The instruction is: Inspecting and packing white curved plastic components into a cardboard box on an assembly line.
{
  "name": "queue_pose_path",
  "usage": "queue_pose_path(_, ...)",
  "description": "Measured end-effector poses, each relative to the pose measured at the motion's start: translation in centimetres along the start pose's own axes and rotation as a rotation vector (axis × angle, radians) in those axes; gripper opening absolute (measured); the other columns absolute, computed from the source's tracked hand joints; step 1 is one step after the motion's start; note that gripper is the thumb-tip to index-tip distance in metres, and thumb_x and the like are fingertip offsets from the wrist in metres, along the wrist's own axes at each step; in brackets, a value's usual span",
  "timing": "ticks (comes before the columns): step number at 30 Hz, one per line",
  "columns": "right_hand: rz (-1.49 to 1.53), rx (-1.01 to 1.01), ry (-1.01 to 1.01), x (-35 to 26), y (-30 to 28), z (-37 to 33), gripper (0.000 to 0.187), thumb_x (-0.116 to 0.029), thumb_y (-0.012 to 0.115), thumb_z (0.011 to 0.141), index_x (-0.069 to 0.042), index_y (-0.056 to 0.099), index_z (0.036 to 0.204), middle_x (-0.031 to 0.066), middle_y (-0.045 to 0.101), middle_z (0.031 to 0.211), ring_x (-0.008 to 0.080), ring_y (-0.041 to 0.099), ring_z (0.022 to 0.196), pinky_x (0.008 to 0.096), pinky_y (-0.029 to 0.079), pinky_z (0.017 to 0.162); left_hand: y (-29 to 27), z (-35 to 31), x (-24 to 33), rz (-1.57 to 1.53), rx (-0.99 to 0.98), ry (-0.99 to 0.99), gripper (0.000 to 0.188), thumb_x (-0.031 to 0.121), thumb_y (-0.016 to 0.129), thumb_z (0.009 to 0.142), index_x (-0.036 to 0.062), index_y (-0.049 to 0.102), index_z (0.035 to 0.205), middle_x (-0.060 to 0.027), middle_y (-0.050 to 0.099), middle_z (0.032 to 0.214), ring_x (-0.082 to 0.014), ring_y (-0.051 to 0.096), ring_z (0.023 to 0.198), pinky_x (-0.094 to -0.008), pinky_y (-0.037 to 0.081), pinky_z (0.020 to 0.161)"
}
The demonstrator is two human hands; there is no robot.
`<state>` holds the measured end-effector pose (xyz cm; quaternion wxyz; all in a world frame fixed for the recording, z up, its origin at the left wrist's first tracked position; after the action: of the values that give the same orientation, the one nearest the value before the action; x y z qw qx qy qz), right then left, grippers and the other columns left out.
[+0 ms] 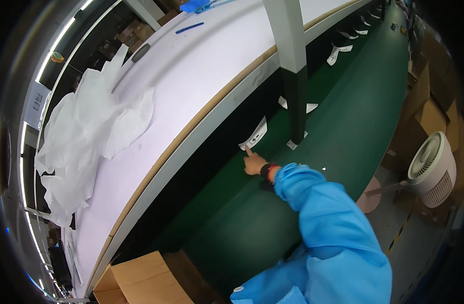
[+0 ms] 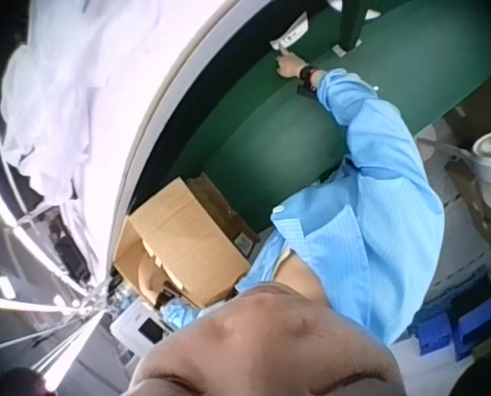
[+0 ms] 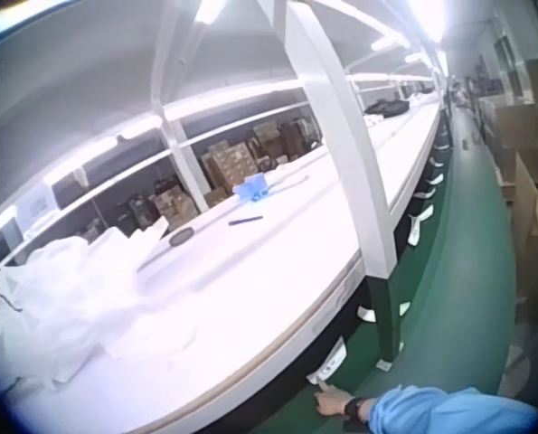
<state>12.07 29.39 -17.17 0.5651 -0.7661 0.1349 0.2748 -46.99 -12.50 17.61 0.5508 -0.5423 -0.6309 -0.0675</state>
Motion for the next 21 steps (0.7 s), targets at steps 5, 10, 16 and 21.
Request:
queue_pose_path(5, 0.036, 0.286, 0.037, -1.1, -0.1, 1.1, 0.039, -0.015, 0.059, 0.079, 0.006, 0.056, 0.112, 0.0209, 0.034, 0.138, 0.0381, 0.055, 0.104, 0.04, 0.047, 0.091, 9.1, -9.5, 13.5, 0.958, -0.062, 0.202, 0.049, 0.022, 0.054, 0.092, -0.0016, 0.042, 0.133, -0.0224, 0.052, 0.128, -0.0267, 0.051, 0.119, -0.0331, 0.041, 0.095)
queue_pose_path(10, 0.302, 0.586, -0.39, -6.4, -5.8, -4.9, 0.019, -0.003, 0.054, 0.08, -0.003, 0.063, 0.096, 0.0108, 0.057, 0.103, 0.0315, 0.057, 0.095, 0.038, 0.048, 0.083, 14.3, -15.4, 13.9, 0.845, 0.104, 0.344, 0.041, 0.014, 0.06, 0.09, 0.0034, 0.051, 0.128, -0.017, 0.066, 0.102, -0.0231, 0.064, 0.095, -0.0305, 0.049, 0.081)
queue_pose_path(16, 0.775, 0.224, -0.488, -12.7, -9.4, -13.4, 0.023, -0.004, 0.053, 0.088, -0.009, 0.063, 0.108, 0.0052, 0.057, 0.092, 0.017, 0.058, 0.081, 0.0272, 0.047, 0.071, 25.1, -15.3, 8.2, 0.205, -0.198, 0.179, 0.041, 0.02, 0.056, 0.09, 0.002, 0.051, 0.127, -0.0178, 0.063, 0.109, -0.0253, 0.061, 0.1, -0.032, 0.044, 0.09)
queue_pose_path(21, 1.564, -0.386, -0.305, -15.2, -11.0, -19.3, 0.053, -0.01, 0.054, 0.091, -0.008, 0.035, 0.14, 0.0022, 0.058, 0.098, 0.0076, 0.051, 0.079, 0.0207, 0.042, 0.071, 35.6, -13.3, 8.2, -0.123, -0.292, 0.33, 0.037, 0.015, 0.049, 0.092, -0.0035, 0.051, 0.124, -0.0189, 0.059, 0.117, -0.023, 0.056, 0.109, -0.0306, 0.039, 0.097)
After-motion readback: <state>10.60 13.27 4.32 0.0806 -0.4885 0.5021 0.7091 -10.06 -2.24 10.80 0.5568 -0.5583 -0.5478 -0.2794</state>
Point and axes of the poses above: each hand's wrist, its own z-axis towards the middle knuckle, its own y-axis out of the palm, x = y × z, the point moved 7 cm from there along z, towards the middle knuckle
